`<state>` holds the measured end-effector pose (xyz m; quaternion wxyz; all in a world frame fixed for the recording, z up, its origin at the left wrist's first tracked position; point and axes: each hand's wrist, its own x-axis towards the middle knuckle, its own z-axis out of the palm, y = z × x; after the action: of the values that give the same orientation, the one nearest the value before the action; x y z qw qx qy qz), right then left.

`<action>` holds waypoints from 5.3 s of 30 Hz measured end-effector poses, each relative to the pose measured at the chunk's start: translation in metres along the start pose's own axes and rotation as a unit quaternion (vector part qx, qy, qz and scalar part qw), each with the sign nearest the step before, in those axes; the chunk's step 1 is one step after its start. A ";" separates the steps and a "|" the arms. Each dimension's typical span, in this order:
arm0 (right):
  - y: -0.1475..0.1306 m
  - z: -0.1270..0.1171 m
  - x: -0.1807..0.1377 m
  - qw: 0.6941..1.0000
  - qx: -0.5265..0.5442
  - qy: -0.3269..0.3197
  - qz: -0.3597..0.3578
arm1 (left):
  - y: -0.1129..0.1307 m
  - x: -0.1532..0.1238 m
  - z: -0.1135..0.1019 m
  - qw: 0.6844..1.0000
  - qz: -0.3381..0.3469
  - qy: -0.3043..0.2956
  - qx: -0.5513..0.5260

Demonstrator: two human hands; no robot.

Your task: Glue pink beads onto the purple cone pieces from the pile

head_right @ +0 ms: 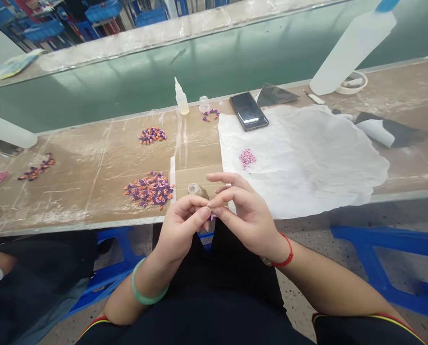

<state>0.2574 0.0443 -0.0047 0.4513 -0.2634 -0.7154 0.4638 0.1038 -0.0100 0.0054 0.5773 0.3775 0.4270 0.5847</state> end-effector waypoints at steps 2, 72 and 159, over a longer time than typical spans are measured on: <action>0.001 0.006 -0.001 0.999 0.025 0.018 0.030 | -0.002 -0.001 -0.002 1.000 0.019 0.014 0.013; -0.027 0.027 0.030 0.982 -0.114 -0.148 0.003 | 0.017 -0.015 -0.032 0.954 0.136 0.070 0.259; -0.044 0.017 0.063 0.946 -0.082 -0.313 0.008 | 0.019 -0.032 -0.041 0.995 0.060 0.082 -0.019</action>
<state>0.2160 0.0681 0.0579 0.1780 -0.1467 -0.8542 0.4660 0.0604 -0.0437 0.0099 0.5110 0.3419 0.4383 0.6556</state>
